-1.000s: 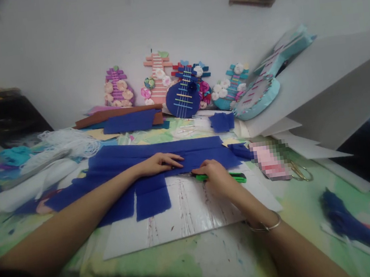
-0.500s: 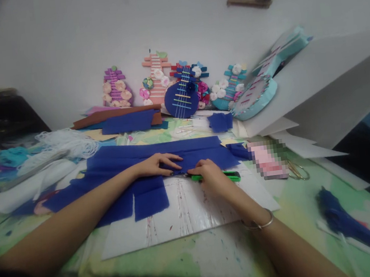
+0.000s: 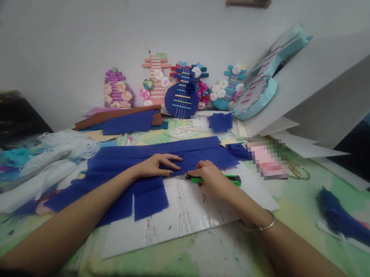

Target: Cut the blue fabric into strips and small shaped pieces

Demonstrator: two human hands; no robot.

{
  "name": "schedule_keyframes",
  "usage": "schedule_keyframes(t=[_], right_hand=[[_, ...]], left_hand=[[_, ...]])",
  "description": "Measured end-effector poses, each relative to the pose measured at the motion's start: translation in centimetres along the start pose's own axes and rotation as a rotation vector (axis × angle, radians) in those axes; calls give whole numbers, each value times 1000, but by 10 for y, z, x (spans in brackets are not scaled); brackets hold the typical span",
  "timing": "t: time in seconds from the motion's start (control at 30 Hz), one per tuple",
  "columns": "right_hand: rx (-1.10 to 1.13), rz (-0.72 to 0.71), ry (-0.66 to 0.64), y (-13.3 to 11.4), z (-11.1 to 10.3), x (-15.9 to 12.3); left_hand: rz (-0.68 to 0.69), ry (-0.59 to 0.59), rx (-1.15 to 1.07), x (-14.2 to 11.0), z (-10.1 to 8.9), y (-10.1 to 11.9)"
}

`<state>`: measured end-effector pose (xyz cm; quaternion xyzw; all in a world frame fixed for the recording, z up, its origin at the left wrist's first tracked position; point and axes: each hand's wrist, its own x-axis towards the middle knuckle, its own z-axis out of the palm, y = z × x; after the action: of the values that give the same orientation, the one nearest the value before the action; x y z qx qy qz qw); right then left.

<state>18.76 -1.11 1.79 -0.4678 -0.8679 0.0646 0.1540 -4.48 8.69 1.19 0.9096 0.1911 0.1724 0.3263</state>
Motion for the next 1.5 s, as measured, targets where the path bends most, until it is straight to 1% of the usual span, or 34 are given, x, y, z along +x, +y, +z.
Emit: schedule_keyframes(t=[0.3, 0.57, 0.77, 0.87, 1.07, 1.2, 1.5], right_hand=[[-3, 1, -18, -3, 0, -1], [-6, 51, -50, -7, -3, -1], [12, 83, -80, -5, -14, -3], [40, 95, -75, -4, -19, -4], [43, 94, -80, -5, -15, -2], [11, 64, -59, -5, -11, -1], [-18, 70, -77, -7, -19, -5]], left_hand=[[-14, 1, -22, 1, 0, 1], [-2, 17, -10, 3, 2, -8], [-13, 20, -2, 2, 3, -9], [-10, 20, 4, 2, 3, -10], [-13, 24, 4, 2, 3, -9], [-15, 25, 7, 2, 3, -9], [-10, 21, -3, 3, 3, -9]])
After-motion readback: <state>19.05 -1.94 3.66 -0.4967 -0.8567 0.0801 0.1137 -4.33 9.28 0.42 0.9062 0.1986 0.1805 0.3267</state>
